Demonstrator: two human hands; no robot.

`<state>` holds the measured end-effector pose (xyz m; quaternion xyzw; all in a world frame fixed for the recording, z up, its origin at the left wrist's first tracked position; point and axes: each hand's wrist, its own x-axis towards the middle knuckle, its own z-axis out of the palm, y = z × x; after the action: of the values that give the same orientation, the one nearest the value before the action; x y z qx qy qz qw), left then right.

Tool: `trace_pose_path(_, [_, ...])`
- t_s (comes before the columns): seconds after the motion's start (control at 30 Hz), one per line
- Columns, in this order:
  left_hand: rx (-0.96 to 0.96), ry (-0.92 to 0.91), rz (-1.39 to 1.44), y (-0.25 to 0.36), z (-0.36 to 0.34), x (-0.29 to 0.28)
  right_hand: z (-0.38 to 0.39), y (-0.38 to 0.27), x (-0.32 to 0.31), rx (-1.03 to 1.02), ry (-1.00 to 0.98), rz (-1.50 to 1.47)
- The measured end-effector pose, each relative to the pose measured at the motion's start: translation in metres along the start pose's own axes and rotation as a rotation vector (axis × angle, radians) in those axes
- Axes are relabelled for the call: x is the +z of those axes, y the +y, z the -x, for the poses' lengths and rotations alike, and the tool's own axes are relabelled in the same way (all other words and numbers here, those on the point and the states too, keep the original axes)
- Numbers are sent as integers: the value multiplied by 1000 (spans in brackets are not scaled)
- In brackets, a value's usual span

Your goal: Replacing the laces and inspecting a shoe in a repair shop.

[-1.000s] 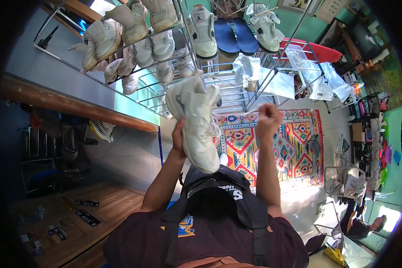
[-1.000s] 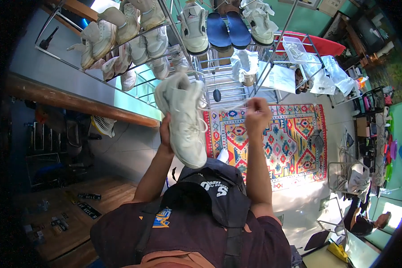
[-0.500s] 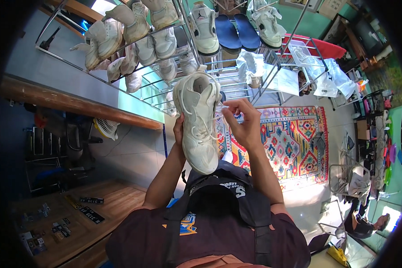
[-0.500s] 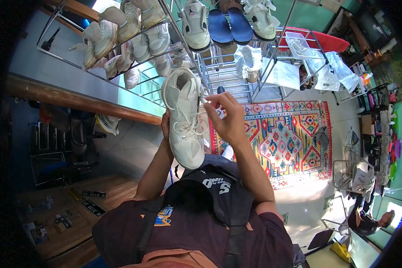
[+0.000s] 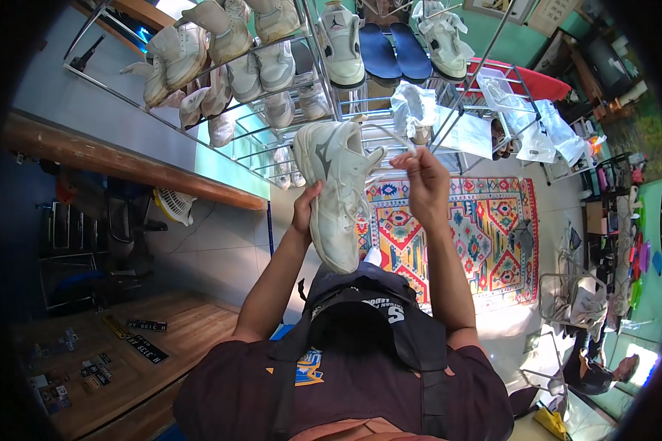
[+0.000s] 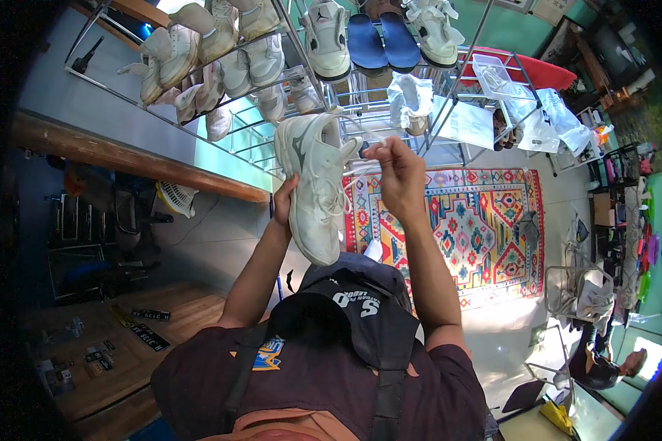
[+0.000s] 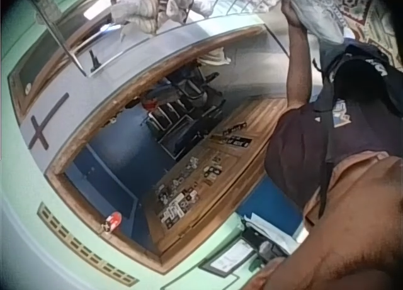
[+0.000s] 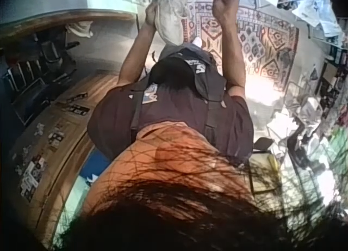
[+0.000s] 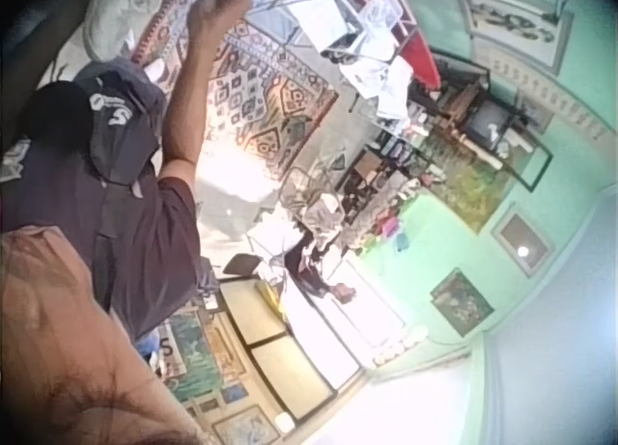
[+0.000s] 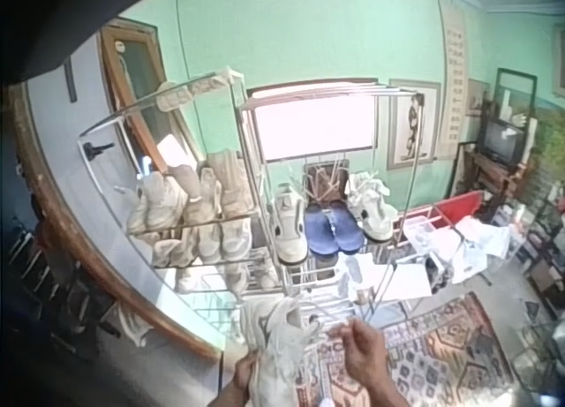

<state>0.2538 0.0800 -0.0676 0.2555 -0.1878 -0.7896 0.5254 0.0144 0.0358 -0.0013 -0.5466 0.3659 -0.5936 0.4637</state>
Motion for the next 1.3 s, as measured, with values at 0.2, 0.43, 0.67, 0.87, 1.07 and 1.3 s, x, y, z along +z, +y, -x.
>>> trace_pose_path(0.2, [-27,-15,-103,-7,-3,5,0,-9,-12,76,-183,-208])
trace_pose_path(0.43, [-66,-34,87,-17,-2,22,-2,-1,-1,-107,-168,150])
trace_pose_path(0.67, [-15,75,146,-24,1,18,7,19,1,-142,-127,578])
trace_pose_path(0.87, [-117,33,-82,-14,0,2,2,40,-5,-278,-286,760])
trace_pose_path(1.07, [-119,105,-144,-20,-2,8,3,66,-21,-98,-224,618])
trace_pose_path(1.3, [-144,80,-79,-19,-2,13,-14,42,-47,-56,433,513])
